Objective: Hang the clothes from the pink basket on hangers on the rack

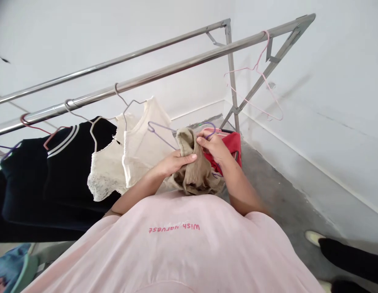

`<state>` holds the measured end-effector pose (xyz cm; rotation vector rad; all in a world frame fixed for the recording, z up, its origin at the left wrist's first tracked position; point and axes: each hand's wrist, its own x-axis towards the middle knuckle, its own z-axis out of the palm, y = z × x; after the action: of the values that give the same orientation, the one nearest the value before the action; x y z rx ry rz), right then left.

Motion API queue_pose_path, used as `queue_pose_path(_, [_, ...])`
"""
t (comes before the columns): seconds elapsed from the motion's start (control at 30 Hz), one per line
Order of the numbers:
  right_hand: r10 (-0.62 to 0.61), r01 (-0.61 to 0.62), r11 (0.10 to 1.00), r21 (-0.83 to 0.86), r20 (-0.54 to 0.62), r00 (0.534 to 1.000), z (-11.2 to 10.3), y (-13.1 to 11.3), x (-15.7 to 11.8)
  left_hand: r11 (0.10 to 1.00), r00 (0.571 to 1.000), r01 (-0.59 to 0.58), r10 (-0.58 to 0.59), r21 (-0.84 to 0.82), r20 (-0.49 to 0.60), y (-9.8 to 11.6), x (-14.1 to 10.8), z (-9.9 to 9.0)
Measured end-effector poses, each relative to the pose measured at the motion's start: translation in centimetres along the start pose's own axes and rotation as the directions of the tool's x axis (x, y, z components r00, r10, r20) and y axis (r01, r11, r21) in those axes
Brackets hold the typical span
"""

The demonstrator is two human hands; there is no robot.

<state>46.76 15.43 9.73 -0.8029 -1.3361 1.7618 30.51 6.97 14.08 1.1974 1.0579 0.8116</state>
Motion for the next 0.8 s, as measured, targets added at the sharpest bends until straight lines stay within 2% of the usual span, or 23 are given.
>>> queue_pose_path(0.1, [0.006,-0.013,0.999,0.040,0.165,0.986,1.4,0.6,0.1,0.993,1.000,0.015,-0.016,0.113,0.014,-0.3,0.1,-0.4])
queue_pose_path(0.17, [-0.035,0.026,0.998,0.056,0.163,0.986,1.4,0.8,0.3,0.992,1.000,0.008,-0.007,0.127,-0.010,-0.3,0.0,-1.1])
queue_pose_path(0.2, [-0.071,0.066,0.996,0.055,0.105,0.992,1.1,0.8,0.5,0.993,1.000,0.002,0.000,0.116,-0.023,-0.2,-0.1,-1.5])
queue_pose_path(0.27, [-0.165,0.169,0.985,0.042,-0.091,0.982,-0.1,0.6,1.1,0.994,0.997,-0.011,0.019,0.110,-0.076,-0.1,-0.4,-2.6])
queue_pose_path(0.3, [-0.221,0.232,0.972,0.030,-0.206,0.953,-0.9,0.4,1.4,0.989,0.990,-0.020,0.040,0.144,-0.135,0.0,-0.5,-3.2])
queue_pose_path(0.33, [-0.284,0.302,0.953,0.007,-0.319,0.904,-1.7,0.0,1.7,0.977,0.973,-0.030,0.077,0.212,-0.216,0.1,-0.6,-3.9])
queue_pose_path(0.4, [-0.422,0.424,0.899,-0.107,-0.469,0.776,-3.2,-0.8,1.8,0.907,0.895,-0.025,0.208,0.420,-0.395,0.1,-0.7,-5.0])
queue_pose_path(0.47, [-0.563,0.469,0.826,-0.314,-0.506,0.654,-4.1,-1.8,1.4,0.789,0.775,0.021,0.375,0.614,-0.508,0.2,-0.7,-6.0])
queue_pose_path(0.5, [-0.617,0.454,0.786,-0.420,-0.491,0.615,-4.3,-2.3,1.1,0.731,0.718,0.050,0.447,0.680,-0.533,0.2,-0.7,-6.3])
queue_pose_path(0.6, [-0.700,0.375,0.692,-0.616,-0.448,0.557,-4.5,-3.4,-0.1,0.620,0.583,0.124,0.586,0.775,-0.563,0.5,-0.6,-6.9])
queue_pose_path(0.67, [-0.732,0.383,0.661,-0.645,-0.444,0.516,-4.8,-3.5,-0.4,0.619,0.517,0.140,0.620,0.773,-0.590,0.7,-0.4,-7.3])
queue_pose_path(0.7, [-0.741,0.400,0.655,-0.641,-0.442,0.505,-5.1,-3.4,-0.5,0.645,0.498,0.124,0.617,0.754,-0.609,0.8,-0.3,-7.4])
queue_pose_path(0.73, [-0.740,0.414,0.658,-0.629,-0.441,0.508,-5.5,-3.2,-0.4,0.690,0.496,0.087,0.595,0.719,-0.632,0.9,-0.1,-7.6])
queue_pose_path(0.8, [-0.709,0.420,0.693,-0.586,-0.450,0.543,-6.3,-2.4,-0.1,0.834,0.540,-0.030,0.477,0.550,-0.693,1.1,0.5,-7.8])
